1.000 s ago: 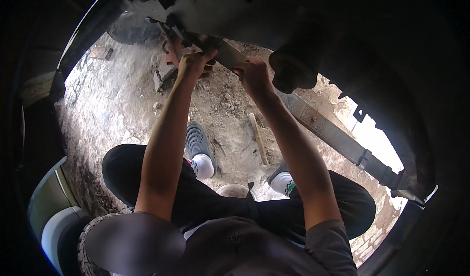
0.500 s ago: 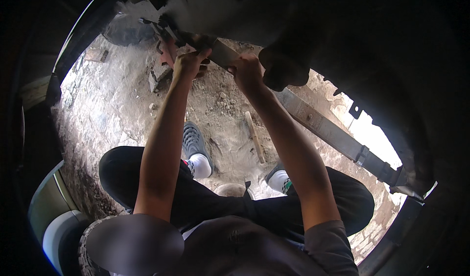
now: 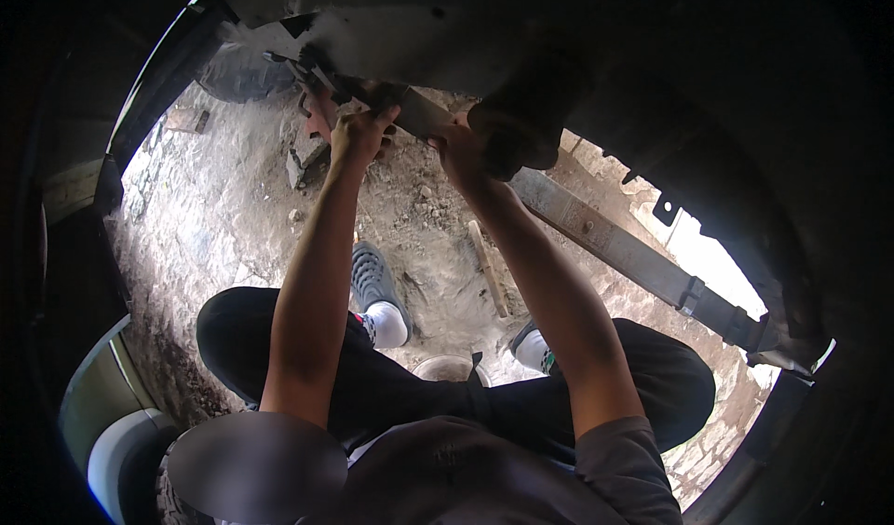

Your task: The person is sitting beneath a vehicle, working on a metal suspension component. They use their hands to manipulate a small metal part, possibly a clip or fastener, on the component. The person repeatedly adjusts and repositions the part throughout the clip.

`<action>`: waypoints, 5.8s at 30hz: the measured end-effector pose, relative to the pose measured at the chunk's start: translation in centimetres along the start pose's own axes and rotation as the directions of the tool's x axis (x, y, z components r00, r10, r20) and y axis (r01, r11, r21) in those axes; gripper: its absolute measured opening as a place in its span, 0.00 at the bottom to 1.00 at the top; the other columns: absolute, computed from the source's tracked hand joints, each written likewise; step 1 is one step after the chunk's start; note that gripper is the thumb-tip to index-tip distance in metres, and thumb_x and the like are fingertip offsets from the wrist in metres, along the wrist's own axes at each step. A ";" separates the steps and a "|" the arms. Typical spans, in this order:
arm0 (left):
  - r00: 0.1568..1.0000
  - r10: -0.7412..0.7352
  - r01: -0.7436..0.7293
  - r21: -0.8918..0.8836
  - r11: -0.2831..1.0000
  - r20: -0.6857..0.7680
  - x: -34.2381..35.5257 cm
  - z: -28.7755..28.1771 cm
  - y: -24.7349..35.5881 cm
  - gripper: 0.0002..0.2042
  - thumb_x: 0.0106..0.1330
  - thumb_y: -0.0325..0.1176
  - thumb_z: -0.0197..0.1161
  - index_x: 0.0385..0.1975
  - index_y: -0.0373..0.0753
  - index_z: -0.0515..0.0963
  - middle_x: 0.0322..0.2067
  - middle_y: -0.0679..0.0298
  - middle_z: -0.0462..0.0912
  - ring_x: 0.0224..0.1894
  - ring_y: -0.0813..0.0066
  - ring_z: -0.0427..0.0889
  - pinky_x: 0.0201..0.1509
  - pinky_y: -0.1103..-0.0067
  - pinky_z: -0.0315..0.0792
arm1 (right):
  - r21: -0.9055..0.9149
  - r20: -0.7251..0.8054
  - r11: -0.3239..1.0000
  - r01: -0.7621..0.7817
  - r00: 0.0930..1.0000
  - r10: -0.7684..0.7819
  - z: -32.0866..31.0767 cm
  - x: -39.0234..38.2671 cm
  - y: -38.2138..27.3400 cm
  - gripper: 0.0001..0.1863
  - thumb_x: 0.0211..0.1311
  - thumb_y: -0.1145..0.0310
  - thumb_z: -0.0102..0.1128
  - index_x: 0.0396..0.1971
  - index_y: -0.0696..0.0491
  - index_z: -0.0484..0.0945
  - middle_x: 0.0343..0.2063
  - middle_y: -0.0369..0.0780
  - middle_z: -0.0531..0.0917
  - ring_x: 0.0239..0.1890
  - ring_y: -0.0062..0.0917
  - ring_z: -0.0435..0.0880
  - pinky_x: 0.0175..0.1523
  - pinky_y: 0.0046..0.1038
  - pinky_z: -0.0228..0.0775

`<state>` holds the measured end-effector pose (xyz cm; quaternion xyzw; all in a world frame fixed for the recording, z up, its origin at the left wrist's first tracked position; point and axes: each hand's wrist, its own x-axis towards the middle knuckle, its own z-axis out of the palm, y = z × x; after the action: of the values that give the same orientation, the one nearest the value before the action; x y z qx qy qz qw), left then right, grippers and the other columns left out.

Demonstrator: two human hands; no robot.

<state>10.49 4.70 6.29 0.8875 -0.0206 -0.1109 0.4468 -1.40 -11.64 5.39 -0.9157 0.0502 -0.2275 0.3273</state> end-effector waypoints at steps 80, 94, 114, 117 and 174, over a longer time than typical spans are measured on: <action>0.964 0.241 -0.238 -0.038 0.970 0.112 2.1 -0.7 -3.9 0.22 0.74 0.57 0.60 0.40 0.45 0.92 0.33 0.67 0.93 0.32 0.74 0.90 0.47 0.74 0.81 | -0.060 -0.058 0.998 -0.004 0.998 0.000 0.8 1.9 -2.1 0.08 0.57 0.67 0.78 0.37 0.48 0.92 0.31 0.44 0.89 0.34 0.39 0.90 0.47 0.39 0.79; 0.986 0.079 -0.077 -0.021 0.997 0.146 1.5 -0.5 -2.5 0.24 0.72 0.61 0.62 0.43 0.46 0.92 0.30 0.65 0.92 0.32 0.74 0.90 0.45 0.74 0.81 | -0.049 -0.017 0.996 -0.070 0.997 0.069 1.2 1.4 -1.2 0.04 0.59 0.65 0.74 0.35 0.43 0.92 0.30 0.40 0.88 0.38 0.39 0.87 0.52 0.47 0.68; 0.983 -0.033 0.088 -0.306 0.948 0.182 -0.4 -0.5 -1.0 0.25 0.72 0.54 0.66 0.54 0.38 0.87 0.40 0.62 0.92 0.39 0.75 0.89 0.45 0.77 0.79 | -0.121 -0.023 0.993 -0.005 1.000 0.002 -1.0 -0.4 0.2 0.05 0.60 0.65 0.75 0.35 0.45 0.91 0.33 0.40 0.90 0.37 0.37 0.89 0.54 0.42 0.69; 0.992 -0.010 0.048 -0.298 0.954 0.127 -0.6 -0.2 -1.2 0.22 0.72 0.53 0.67 0.51 0.40 0.89 0.35 0.63 0.92 0.34 0.77 0.90 0.41 0.78 0.81 | -0.130 -0.028 0.991 0.014 0.999 -0.017 -0.7 -0.3 0.5 0.05 0.61 0.63 0.75 0.35 0.45 0.91 0.32 0.39 0.90 0.37 0.37 0.88 0.53 0.43 0.69; 0.991 0.089 -0.093 0.032 0.995 0.097 0.6 0.0 -2.4 0.27 0.70 0.66 0.58 0.51 0.52 0.89 0.51 0.53 0.88 0.58 0.51 0.84 0.63 0.63 0.73 | -0.142 0.035 0.987 0.071 0.997 -0.067 -1.0 0.1 0.9 0.07 0.58 0.64 0.77 0.35 0.48 0.91 0.28 0.42 0.90 0.32 0.36 0.90 0.50 0.41 0.73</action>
<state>10.90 6.08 4.25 0.8873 -0.0844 -0.1325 0.4336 -1.72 -12.90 5.56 -0.9414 0.0296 -0.2207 0.2532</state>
